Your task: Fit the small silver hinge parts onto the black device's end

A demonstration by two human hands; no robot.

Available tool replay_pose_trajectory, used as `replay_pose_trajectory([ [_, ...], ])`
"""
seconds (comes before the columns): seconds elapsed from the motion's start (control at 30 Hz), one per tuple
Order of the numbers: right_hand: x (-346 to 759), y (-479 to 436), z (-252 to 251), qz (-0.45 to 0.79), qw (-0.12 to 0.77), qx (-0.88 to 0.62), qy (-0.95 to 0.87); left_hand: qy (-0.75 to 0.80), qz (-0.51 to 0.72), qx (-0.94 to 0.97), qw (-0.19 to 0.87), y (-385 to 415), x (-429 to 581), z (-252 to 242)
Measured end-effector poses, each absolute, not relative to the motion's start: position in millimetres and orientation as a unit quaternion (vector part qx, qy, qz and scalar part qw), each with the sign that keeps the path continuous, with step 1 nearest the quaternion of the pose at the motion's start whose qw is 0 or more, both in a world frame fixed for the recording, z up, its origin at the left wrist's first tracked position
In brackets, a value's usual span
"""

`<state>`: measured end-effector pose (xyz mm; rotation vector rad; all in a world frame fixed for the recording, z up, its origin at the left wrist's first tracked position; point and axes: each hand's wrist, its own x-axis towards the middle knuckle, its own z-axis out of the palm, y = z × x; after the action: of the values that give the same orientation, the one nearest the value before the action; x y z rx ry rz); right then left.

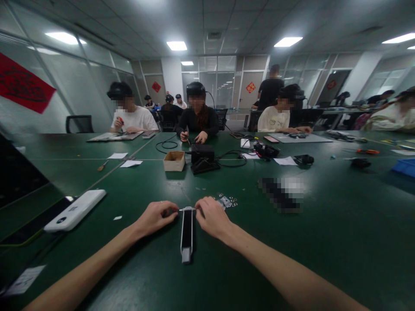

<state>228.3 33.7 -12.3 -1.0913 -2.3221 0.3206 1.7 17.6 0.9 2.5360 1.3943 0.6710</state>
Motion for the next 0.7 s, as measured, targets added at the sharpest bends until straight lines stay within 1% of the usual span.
replay_pose_trajectory([
  [0.37, 228.0, 34.5, -13.1, 0.146, 0.273, -0.384, -0.870, 0.468, 0.225, 0.848, 0.103, 17.2, 6.4, -3.8],
  [0.5, 228.0, 35.5, -14.5, 0.147, 0.274, -0.376, -0.873, 0.456, 0.226, 0.858, 0.073, 16.8, 8.5, -8.2],
  [0.7, 228.3, 35.2, -15.0, 0.139, 0.267, -0.379, -0.875, 0.485, 0.191, 0.853, 0.026, 15.7, 10.5, -8.7],
])
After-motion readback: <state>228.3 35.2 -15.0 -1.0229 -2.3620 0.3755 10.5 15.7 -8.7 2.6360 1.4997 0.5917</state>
